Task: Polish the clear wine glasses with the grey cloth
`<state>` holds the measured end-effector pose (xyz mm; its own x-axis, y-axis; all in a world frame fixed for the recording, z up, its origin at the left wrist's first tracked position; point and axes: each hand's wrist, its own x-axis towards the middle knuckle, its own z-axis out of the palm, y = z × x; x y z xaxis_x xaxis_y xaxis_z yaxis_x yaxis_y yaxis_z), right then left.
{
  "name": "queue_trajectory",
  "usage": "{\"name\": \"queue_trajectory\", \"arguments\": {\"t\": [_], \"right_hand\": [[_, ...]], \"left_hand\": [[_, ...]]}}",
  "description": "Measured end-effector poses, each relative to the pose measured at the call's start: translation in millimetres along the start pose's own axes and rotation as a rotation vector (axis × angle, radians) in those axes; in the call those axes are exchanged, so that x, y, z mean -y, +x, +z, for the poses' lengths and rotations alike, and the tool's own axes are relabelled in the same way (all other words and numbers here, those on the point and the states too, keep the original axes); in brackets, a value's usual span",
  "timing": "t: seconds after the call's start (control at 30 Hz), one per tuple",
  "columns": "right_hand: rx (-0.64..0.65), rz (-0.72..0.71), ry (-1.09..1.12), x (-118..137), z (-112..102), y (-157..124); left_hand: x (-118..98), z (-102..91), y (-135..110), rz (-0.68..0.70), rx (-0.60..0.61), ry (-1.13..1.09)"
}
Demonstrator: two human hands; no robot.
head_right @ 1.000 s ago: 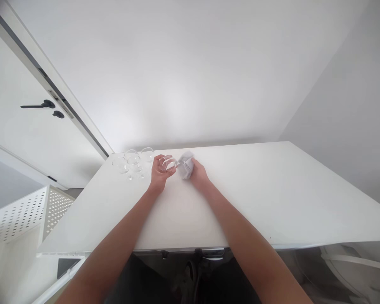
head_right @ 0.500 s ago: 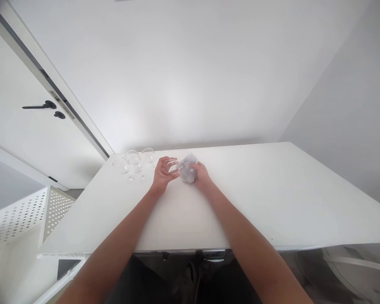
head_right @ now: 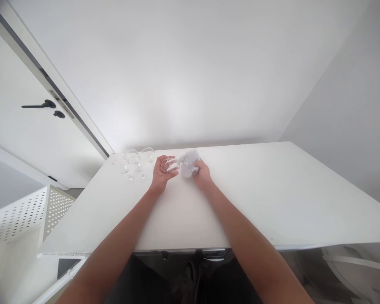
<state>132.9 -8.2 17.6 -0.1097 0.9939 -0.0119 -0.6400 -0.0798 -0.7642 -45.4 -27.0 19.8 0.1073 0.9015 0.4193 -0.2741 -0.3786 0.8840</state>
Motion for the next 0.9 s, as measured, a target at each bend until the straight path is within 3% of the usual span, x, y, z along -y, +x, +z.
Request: {"name": "queue_trajectory", "arguments": {"t": [0.37,0.9], "right_hand": [[-0.08,-0.018,-0.025,-1.9,-3.6,4.6],[-0.094,-0.039,-0.08,-0.2,-5.1,2.4]], "left_hand": [[0.9,0.7,0.4,0.01,-0.012,-0.002],[0.6,0.1,0.5,0.0,-0.011,0.001]]}}
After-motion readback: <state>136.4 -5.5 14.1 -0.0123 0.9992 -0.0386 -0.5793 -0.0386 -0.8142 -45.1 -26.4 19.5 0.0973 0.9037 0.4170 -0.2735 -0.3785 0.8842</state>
